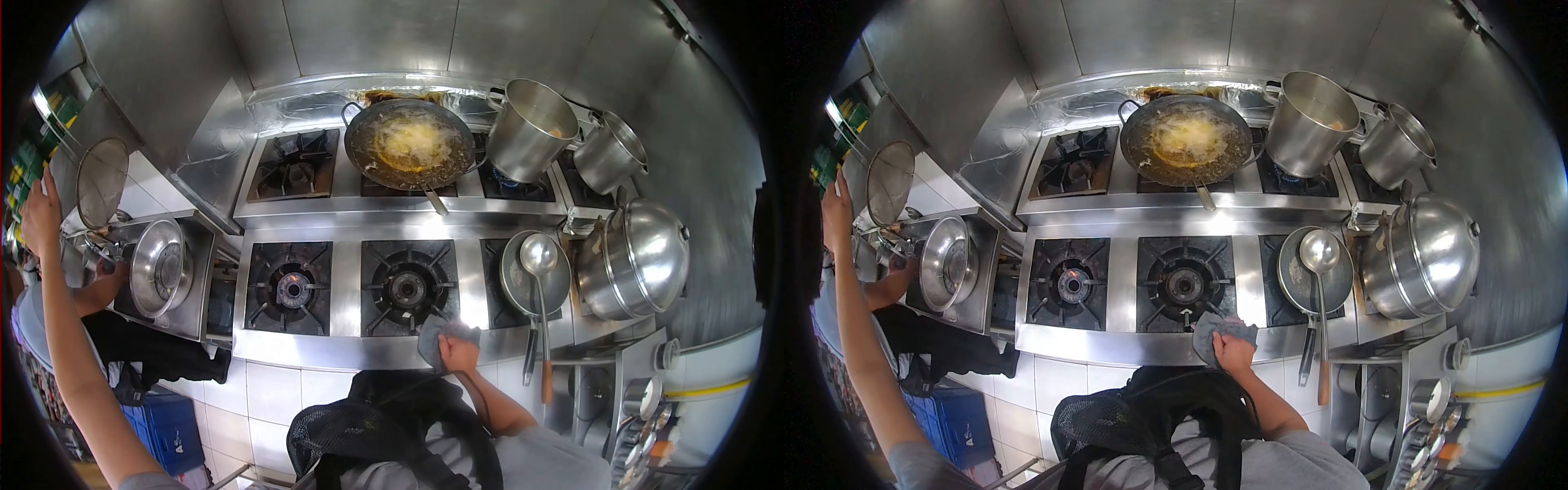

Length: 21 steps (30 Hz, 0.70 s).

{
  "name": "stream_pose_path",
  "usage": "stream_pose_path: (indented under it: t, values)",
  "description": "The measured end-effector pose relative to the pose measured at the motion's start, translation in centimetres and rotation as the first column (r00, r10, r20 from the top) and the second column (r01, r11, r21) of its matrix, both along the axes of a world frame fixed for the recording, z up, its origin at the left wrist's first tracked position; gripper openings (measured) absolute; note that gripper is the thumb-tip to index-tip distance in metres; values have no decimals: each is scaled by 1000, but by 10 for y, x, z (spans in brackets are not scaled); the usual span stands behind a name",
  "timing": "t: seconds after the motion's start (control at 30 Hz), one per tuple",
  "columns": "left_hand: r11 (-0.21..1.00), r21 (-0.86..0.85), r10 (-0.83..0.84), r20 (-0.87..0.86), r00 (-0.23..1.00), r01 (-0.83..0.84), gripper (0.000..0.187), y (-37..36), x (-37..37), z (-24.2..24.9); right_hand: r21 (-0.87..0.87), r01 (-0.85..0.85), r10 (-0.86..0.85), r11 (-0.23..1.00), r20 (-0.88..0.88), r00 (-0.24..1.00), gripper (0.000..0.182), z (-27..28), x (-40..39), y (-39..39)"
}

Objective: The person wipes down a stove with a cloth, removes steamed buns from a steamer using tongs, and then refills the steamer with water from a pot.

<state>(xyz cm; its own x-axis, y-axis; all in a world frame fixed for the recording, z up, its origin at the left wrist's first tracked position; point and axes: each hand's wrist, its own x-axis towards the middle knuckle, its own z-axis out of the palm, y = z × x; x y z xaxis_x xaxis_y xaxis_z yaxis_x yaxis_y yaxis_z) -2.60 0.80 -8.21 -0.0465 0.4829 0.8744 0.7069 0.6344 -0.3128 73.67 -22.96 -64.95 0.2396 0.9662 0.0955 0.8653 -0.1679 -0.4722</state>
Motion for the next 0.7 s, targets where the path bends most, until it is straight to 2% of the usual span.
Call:
stream_pose_path:
  t: [0.7]
  values:
    - [1000, 9, -24, -11, 1000, 24, 57, 0, 2, -1, 11, -16, 16, 1000, 15, 1000, 48, -6, 2, 1]
